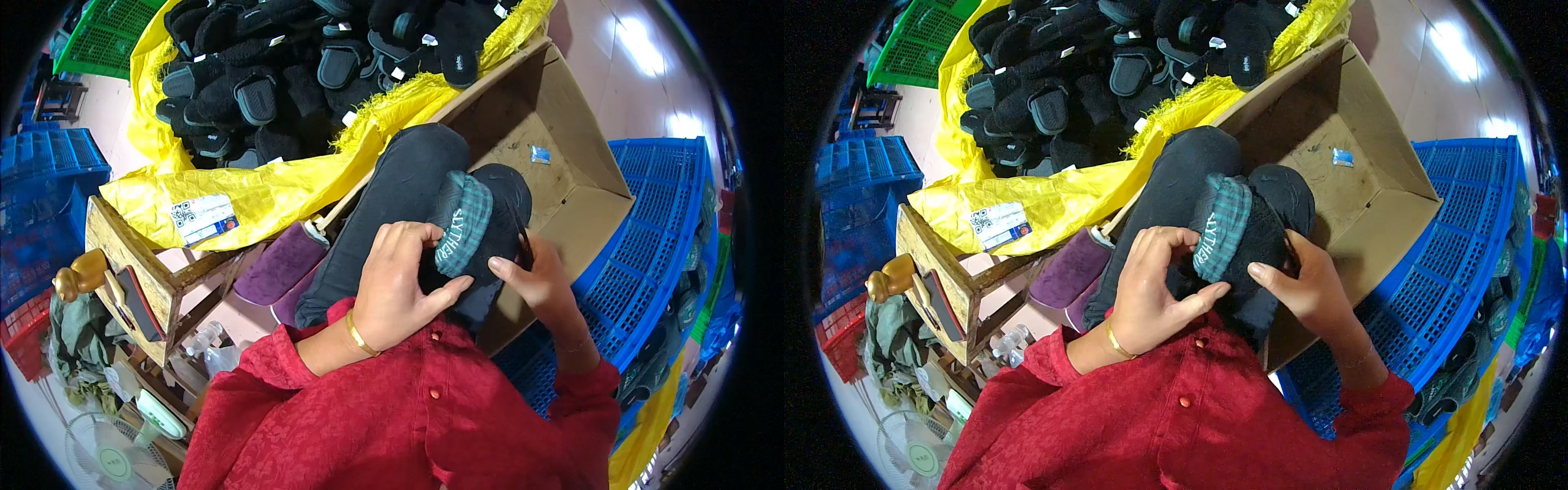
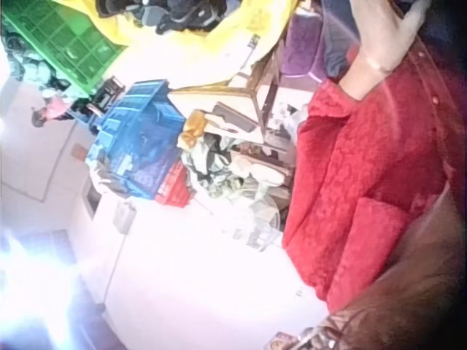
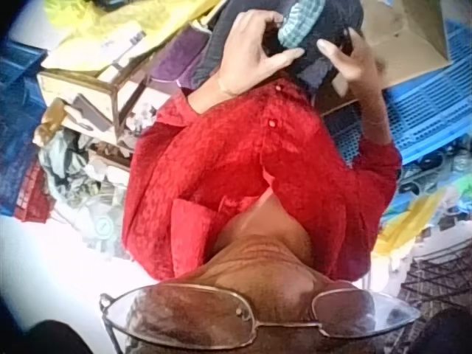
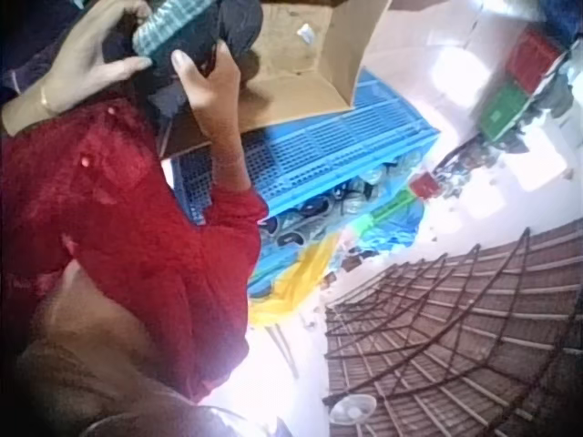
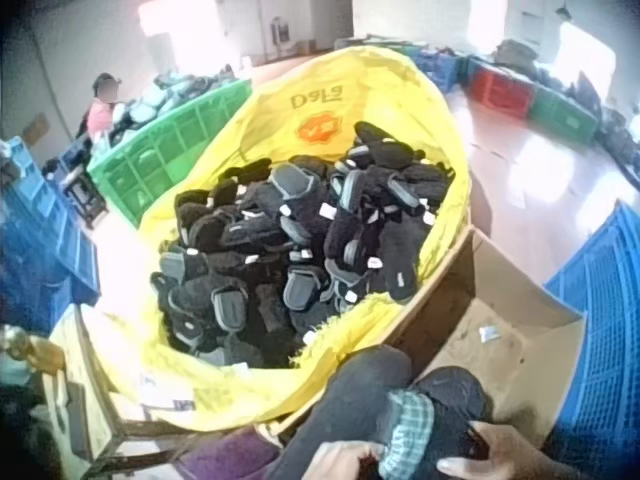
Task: The person sits on the floor and repeatedly picks up black slippers from a yellow sack, trims loose threads and fabric edges with scissors, and places the finished slippers into a blue crate. The process is repeated for multiple slippers.
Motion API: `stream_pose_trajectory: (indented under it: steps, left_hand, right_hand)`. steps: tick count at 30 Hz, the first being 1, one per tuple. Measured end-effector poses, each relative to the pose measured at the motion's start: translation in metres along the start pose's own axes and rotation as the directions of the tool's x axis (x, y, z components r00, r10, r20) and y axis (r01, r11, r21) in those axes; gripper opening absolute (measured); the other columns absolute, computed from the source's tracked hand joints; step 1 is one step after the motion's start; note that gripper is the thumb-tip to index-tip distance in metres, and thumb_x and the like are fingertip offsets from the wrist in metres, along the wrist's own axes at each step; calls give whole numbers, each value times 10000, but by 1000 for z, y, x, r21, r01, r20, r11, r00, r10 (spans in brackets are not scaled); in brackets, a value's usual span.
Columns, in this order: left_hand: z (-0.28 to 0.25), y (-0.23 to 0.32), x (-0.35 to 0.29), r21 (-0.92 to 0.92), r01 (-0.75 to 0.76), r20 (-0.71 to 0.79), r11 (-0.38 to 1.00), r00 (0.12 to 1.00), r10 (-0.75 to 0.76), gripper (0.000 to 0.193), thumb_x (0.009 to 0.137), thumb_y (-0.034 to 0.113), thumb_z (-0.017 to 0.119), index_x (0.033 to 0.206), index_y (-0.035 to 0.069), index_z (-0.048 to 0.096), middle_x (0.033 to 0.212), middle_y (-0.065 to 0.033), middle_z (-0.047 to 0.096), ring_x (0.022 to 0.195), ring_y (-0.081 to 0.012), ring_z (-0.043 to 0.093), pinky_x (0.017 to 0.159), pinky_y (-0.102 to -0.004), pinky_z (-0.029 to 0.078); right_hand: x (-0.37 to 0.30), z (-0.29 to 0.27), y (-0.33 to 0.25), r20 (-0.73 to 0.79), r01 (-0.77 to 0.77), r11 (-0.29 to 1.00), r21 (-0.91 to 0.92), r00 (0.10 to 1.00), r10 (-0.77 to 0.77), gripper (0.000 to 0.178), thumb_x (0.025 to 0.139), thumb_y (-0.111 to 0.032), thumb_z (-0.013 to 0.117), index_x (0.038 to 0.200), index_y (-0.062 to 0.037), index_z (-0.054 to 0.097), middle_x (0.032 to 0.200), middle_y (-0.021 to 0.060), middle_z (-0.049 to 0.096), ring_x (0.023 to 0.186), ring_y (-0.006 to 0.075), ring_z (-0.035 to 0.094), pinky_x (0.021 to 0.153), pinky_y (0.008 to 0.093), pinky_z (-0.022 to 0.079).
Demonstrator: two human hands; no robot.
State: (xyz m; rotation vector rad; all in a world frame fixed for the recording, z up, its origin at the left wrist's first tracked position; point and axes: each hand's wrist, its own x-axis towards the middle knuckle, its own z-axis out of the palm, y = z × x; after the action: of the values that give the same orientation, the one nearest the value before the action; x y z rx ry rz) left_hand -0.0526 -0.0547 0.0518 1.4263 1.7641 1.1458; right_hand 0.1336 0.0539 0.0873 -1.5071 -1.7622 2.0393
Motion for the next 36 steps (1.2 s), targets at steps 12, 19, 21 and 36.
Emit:
stream_pose_trajectory:
  steps: [12,19,21,36]
  left_hand:
    - [-4,-16,35,142,51,-77,989,996,-40,368,587,60,662,921,-17,529,817,-178,529,763,-360,542,699,-416,461]
    - [-9,-22,49,60,-36,-24,998,999,37,288,547,57,624,785,1,470,708,-166,427,658,-363,448,585,-422,386]
    - [-10,-19,51,90,-16,-33,996,999,19,264,545,60,623,752,12,468,699,-158,438,658,-352,455,581,-419,391]
    - [-23,-6,-4,221,-103,5,970,994,105,467,629,36,770,1058,52,586,992,-123,543,893,-319,527,758,-382,464]
  right_hand:
    - [28,44,-9,6,-146,960,238,989,149,227,919,-110,622,1113,-8,565,910,26,638,710,61,584,566,234,534]
    - [47,59,-3,-16,-166,923,346,983,182,286,879,-32,611,1159,-13,554,889,16,636,635,52,549,526,224,482]
    - [55,61,-4,2,-169,925,339,984,179,279,851,-3,598,1129,-1,575,911,30,647,710,67,574,612,247,499]
    - [66,74,38,-142,239,900,365,969,-200,320,829,-41,655,1132,15,568,1025,71,654,952,129,594,886,301,475]
